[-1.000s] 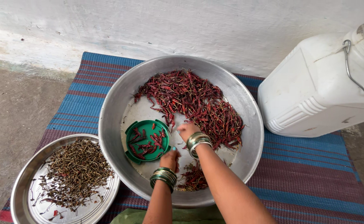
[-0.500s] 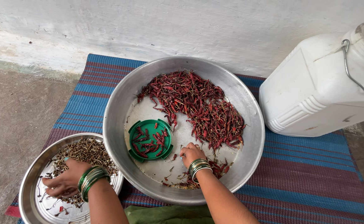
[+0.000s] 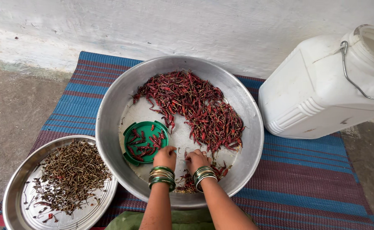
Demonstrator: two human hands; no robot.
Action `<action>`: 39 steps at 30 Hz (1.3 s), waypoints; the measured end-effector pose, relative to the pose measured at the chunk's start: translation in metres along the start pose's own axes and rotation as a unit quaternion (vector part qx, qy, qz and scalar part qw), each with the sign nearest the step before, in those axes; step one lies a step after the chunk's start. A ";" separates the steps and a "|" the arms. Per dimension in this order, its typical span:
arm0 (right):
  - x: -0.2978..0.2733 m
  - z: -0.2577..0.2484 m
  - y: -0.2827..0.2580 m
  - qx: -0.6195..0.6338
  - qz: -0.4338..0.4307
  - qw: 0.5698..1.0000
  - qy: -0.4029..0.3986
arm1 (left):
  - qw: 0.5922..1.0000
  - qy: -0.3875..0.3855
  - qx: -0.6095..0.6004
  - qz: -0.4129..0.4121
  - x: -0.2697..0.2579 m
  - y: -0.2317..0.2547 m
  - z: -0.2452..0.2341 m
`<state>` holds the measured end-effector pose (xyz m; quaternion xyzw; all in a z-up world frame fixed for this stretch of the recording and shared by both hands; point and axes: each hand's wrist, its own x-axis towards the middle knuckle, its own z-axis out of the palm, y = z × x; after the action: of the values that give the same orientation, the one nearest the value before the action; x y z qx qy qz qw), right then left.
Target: The person picks up dried red chilies, pulls off the stems by hand, and places the destemmed chilies into a container.
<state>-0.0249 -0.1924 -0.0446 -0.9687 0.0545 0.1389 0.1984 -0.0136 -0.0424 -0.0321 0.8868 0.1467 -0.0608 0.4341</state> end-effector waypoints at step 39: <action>0.011 -0.048 0.077 0.645 -0.030 0.656 -0.389 | 0.738 -0.393 -0.517 -0.182 -0.018 -0.024 0.026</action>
<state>-0.0151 -0.2827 -0.0340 -0.4553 0.0190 0.4272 0.7809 -0.0374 -0.0525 -0.0624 0.3796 0.1304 -0.3964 0.8257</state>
